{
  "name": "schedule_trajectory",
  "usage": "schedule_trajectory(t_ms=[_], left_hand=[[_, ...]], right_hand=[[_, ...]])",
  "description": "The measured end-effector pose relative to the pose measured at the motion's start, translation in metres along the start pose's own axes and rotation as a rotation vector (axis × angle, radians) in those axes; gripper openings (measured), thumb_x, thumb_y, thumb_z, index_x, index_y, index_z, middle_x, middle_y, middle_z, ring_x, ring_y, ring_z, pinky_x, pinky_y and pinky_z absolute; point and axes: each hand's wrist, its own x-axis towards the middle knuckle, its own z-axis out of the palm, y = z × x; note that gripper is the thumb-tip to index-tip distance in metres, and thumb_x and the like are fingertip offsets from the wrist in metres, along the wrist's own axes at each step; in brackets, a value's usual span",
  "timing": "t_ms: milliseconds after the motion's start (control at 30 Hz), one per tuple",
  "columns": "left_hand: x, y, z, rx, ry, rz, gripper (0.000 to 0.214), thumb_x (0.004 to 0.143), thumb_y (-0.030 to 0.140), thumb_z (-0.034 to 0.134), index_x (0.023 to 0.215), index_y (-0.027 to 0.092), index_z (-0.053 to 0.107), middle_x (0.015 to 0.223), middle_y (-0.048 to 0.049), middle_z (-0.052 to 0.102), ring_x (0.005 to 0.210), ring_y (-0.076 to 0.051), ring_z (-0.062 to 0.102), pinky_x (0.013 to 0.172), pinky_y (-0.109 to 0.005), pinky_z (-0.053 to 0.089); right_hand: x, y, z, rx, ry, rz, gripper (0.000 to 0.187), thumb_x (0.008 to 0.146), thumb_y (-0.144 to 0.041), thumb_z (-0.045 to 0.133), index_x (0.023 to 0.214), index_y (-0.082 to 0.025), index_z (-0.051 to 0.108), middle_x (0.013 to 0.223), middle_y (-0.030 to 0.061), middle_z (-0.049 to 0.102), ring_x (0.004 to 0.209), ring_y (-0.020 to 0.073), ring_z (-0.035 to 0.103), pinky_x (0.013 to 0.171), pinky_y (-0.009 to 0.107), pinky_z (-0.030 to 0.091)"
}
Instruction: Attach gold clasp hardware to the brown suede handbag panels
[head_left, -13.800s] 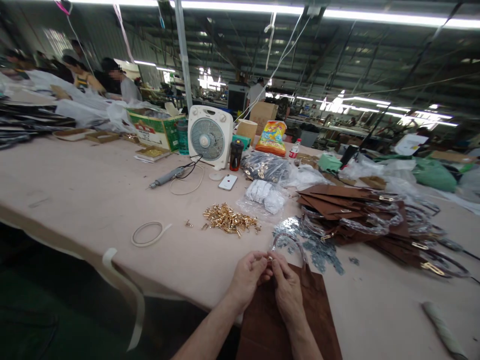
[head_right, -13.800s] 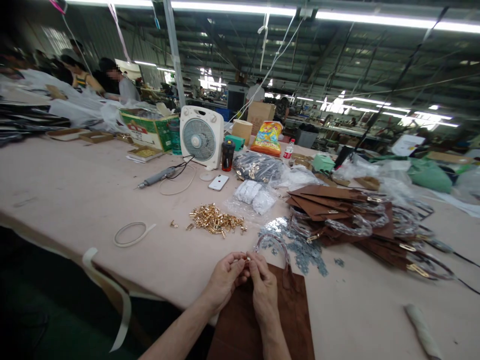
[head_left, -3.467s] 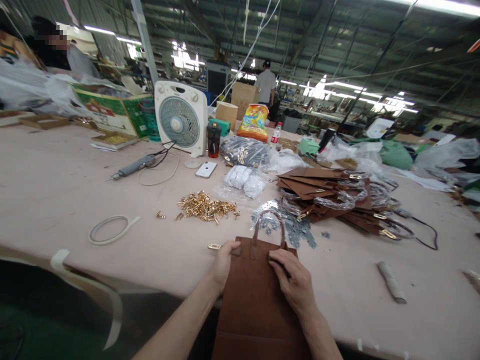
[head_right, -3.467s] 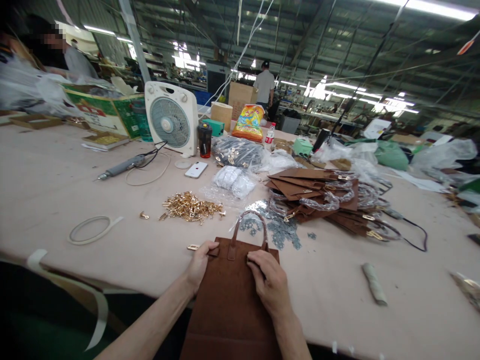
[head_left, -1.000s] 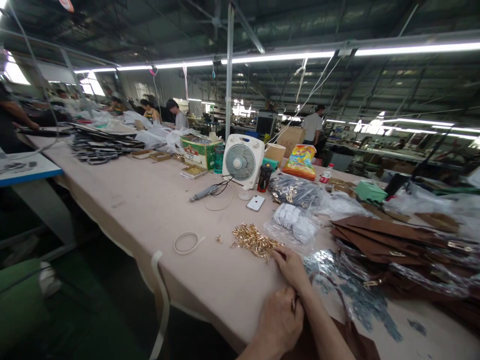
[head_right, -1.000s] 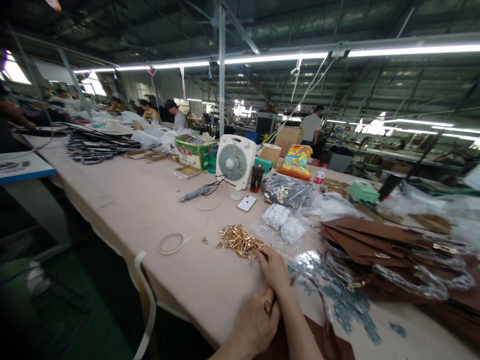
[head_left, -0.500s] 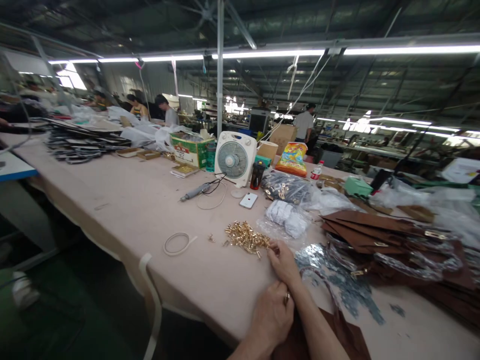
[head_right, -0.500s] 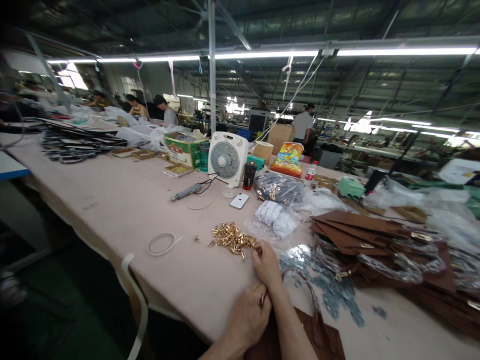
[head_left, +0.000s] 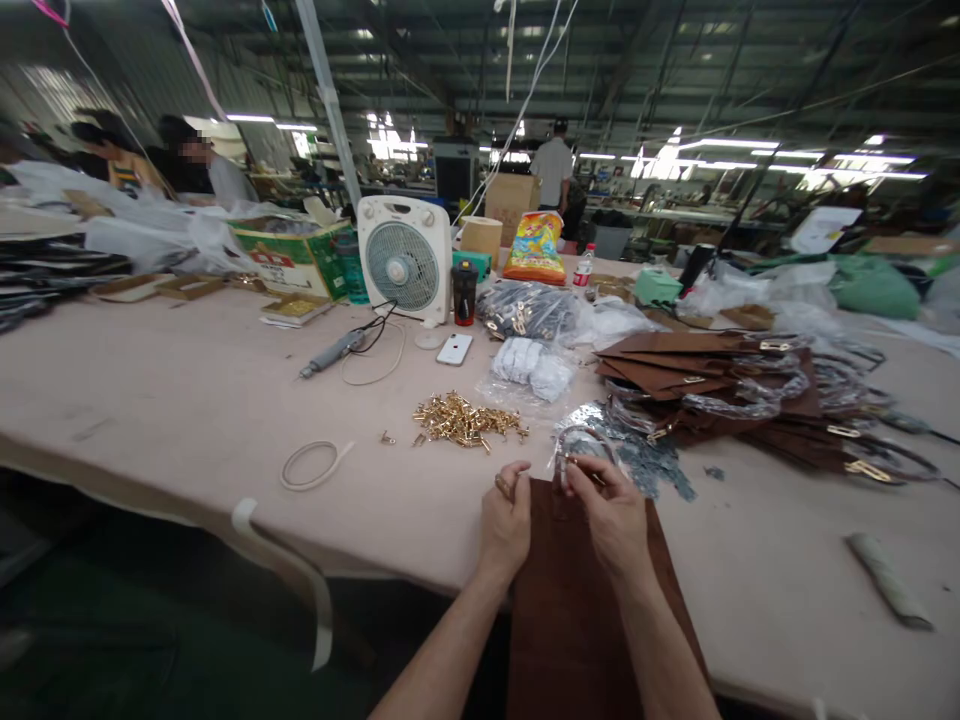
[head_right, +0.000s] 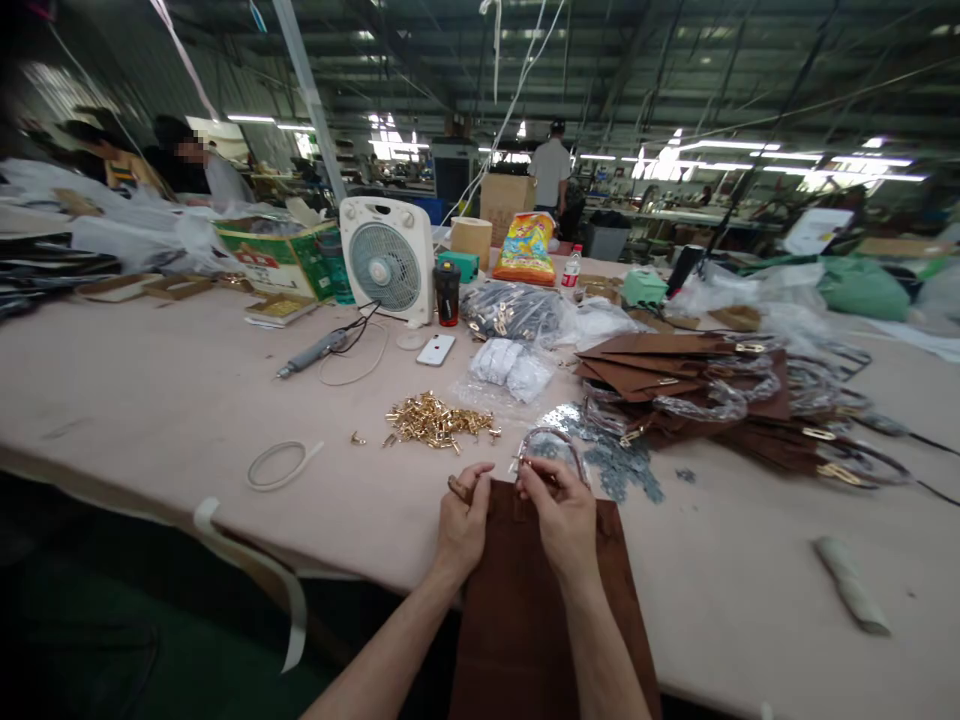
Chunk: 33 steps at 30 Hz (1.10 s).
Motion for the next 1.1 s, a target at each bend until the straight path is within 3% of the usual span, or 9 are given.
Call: schedule_trajectory(t_ms=[133,267,500,733,1100], left_hand=[[-0.002,-0.003,-0.002,-0.061,0.063,-0.001,0.034,0.104,0.04,0.046,0.118,0.02,0.07,0.109,-0.0072,0.075,0.102,-0.023,0.068,0.093,-0.033,0.05],[-0.003,-0.005,-0.004,-0.077,0.1,-0.024,0.033,0.104,0.041,0.047,0.115,0.02,0.071,0.101,-0.0059,0.074,0.094,-0.021,0.067,0.09,-0.032,0.05],[-0.002,-0.007,-0.003,-0.045,0.12,0.019,0.026,0.102,0.038,0.052,0.109,0.022,0.071,0.102,-0.0057,0.076,0.098,-0.022,0.068,0.092,-0.033,0.05],[-0.002,-0.005,-0.003,-0.102,0.113,0.019,0.023,0.099,0.038,0.059,0.106,0.021,0.073,0.095,-0.0052,0.077,0.086,-0.021,0.071,0.082,-0.03,0.054],[-0.005,-0.002,-0.003,-0.048,0.12,0.117,0.021,0.1,0.035,0.059,0.106,0.021,0.074,0.102,-0.0065,0.079,0.097,-0.022,0.073,0.091,-0.033,0.056]], right_hand=[[-0.038,0.005,-0.004,-0.028,-0.02,0.025,0.034,0.086,-0.044,0.081,0.105,-0.017,0.074,0.083,0.005,0.073,0.071,0.0189,0.071,0.064,0.03,0.062],[-0.055,0.017,0.001,-0.074,-0.005,0.026,0.037,0.089,-0.045,0.078,0.113,-0.018,0.072,0.087,0.0056,0.073,0.072,0.019,0.071,0.064,0.03,0.063],[-0.061,0.028,0.009,-0.144,-0.012,-0.02,0.032,0.091,-0.045,0.075,0.109,-0.019,0.073,0.088,0.0054,0.07,0.071,0.0183,0.071,0.06,0.028,0.063],[-0.064,0.031,0.012,-0.167,0.007,0.041,0.035,0.089,-0.047,0.077,0.106,-0.018,0.072,0.083,0.0054,0.073,0.069,0.019,0.073,0.062,0.029,0.063],[-0.062,0.037,0.011,-0.171,-0.019,0.079,0.038,0.09,-0.05,0.076,0.109,-0.018,0.069,0.081,0.0046,0.073,0.064,0.0171,0.07,0.056,0.025,0.058]])
